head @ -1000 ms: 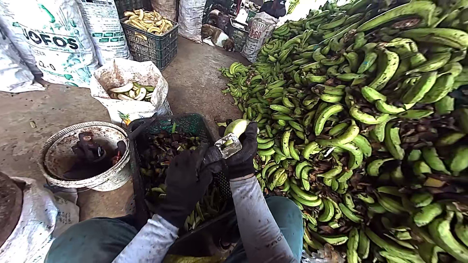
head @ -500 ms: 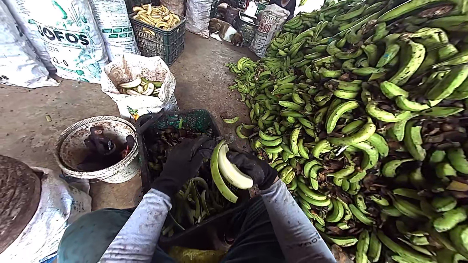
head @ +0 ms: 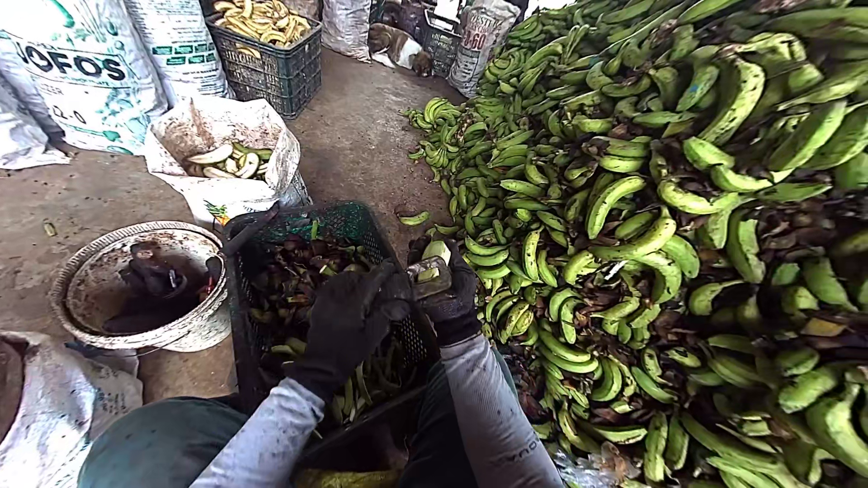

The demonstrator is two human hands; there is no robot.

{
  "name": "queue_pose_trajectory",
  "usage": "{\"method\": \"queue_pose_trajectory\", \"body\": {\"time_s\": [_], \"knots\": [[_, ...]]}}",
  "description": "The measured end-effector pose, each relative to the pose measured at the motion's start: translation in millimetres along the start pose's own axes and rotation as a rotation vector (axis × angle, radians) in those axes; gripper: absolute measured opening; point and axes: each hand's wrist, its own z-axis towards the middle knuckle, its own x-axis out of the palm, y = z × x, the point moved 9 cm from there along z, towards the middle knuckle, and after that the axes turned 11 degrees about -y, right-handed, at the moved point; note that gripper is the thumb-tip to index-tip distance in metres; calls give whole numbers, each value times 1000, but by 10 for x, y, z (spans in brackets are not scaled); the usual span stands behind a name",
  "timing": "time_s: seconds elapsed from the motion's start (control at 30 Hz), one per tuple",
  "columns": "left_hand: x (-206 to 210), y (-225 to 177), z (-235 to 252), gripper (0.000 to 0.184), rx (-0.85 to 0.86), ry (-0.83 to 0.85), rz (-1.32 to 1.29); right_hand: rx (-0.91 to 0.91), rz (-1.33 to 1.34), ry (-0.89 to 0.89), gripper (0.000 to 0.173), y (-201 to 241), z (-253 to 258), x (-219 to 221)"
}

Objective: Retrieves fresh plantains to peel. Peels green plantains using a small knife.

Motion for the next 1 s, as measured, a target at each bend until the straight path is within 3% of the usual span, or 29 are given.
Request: {"method": "queue_pose_trajectory", "body": {"time_s": [0.13, 0.27, 0.33, 0.4, 0.43, 0.53, 0.6, 0.67, 0.73, 0.83, 0.93, 1.0], "knots": [[-15, -164, -27, 60, 120, -168, 65, -73, 137, 62, 52, 130, -38, 14], [88, -57, 38, 54, -24, 18, 55, -37, -108, 35, 51, 91, -74, -8], [123, 68, 69, 52, -148, 139, 9, 26, -279, 156, 53, -27, -146, 82], [120, 128, 58, 53, -167, 171, 17, 68, -361, 203, 56, -93, -180, 110], [121, 128, 37, 54, -143, 166, 40, 64, -378, 142, 56, -89, -178, 71], [128, 141, -10, 53, -140, 145, 97, -197, -681, -108, 45, 25, -175, -76], [106, 246, -13, 48, -330, 207, 43, -444, -1141, 17, 39, 56, -265, 22], [43, 419, 9, 44, -530, 230, -55, -514, -1398, 123, 44, -31, -344, 93], [-27, 615, 4, 49, -632, 193, -104, -456, -1354, 131, 52, -90, -363, 65], [-132, 715, -9, 50, -661, 182, -106, -290, -1026, 13, 47, -28, -212, -102], [-136, 553, 7, 55, -475, 217, 4, 40, -486, -194, 64, 12, -69, -344], [-31, 392, -54, 60, -274, 247, 89, 94, -344, -189, 62, 90, -45, -401]]}}
